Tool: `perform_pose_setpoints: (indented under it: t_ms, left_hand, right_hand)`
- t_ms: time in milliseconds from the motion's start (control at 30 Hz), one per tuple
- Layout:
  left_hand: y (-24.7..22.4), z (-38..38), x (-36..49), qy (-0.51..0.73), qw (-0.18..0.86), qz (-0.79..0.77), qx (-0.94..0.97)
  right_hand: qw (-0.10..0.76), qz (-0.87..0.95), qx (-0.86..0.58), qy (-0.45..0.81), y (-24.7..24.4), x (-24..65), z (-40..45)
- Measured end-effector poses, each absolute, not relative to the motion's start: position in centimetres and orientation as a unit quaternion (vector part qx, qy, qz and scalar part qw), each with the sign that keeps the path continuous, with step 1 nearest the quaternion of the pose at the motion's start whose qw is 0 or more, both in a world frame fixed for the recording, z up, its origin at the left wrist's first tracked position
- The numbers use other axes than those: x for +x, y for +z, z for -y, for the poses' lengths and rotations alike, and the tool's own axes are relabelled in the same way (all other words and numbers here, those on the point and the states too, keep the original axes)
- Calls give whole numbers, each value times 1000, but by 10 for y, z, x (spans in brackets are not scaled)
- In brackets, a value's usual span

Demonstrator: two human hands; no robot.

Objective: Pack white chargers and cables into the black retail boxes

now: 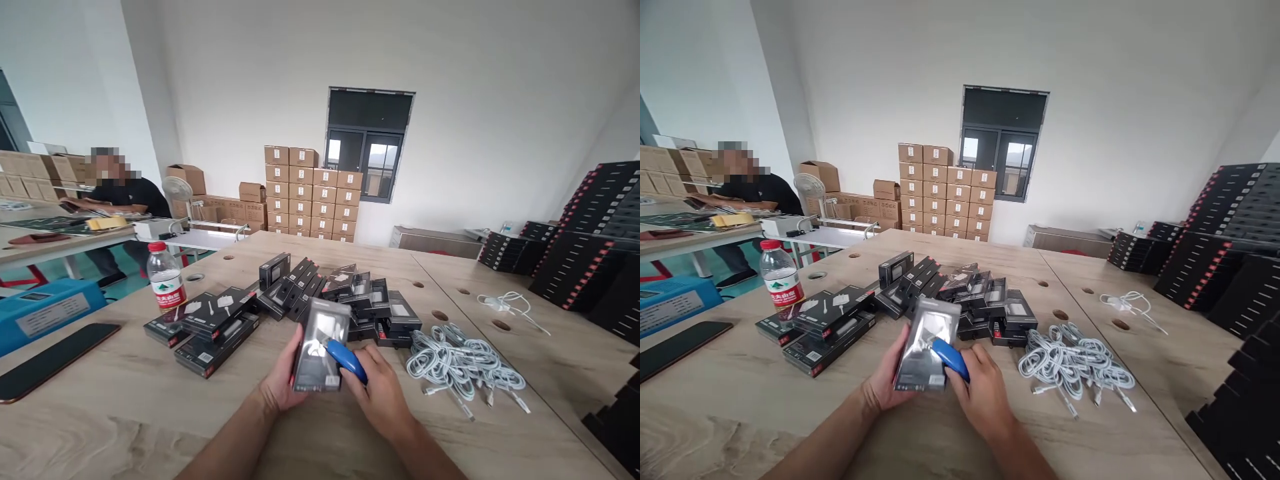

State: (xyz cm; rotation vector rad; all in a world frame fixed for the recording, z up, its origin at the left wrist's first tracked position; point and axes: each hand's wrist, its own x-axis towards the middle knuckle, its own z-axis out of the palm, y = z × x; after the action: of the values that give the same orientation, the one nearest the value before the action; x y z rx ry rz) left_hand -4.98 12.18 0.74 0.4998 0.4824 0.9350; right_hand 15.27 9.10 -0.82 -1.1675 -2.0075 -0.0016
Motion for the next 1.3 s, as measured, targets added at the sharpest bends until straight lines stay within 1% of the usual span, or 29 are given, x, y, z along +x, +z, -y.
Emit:
perform_pose_setpoints:
  t_ms: [200,300,500,733,900,1067,1167,1300]
  left_hand:
    - [4,-120,-56,365,874,-235,217]
    - [5,-119,-62,315,885,-256,229]
    - [5,-122,-60,284,890,-233,271]
    - [-2,-126,-62,225,902,-232,287]
    - [-1,-127,-60,194,907,-206,311]
    - [-1,-120,-66,186,908,-196,319]
    - [-4,-115,-66,185,905,-209,320]
    - [-5,-111,-59,187,890,-280,309]
  right_hand:
    - [415,793,-437,-87,2,157,-90]
    - [414,798,-425,-101,3,160,-90]
    - [408,798,-435,-84,3,167,-90]
    - [401,802,-429,-113,6,168,-86]
    - [389,805,-438,-94,13,171,-84]
    - [404,806,-425,-83,10,169,-83]
    - [410,810,-411,-81,9,163,-80]
    - [422,821,-378,-61,16,145,-66]
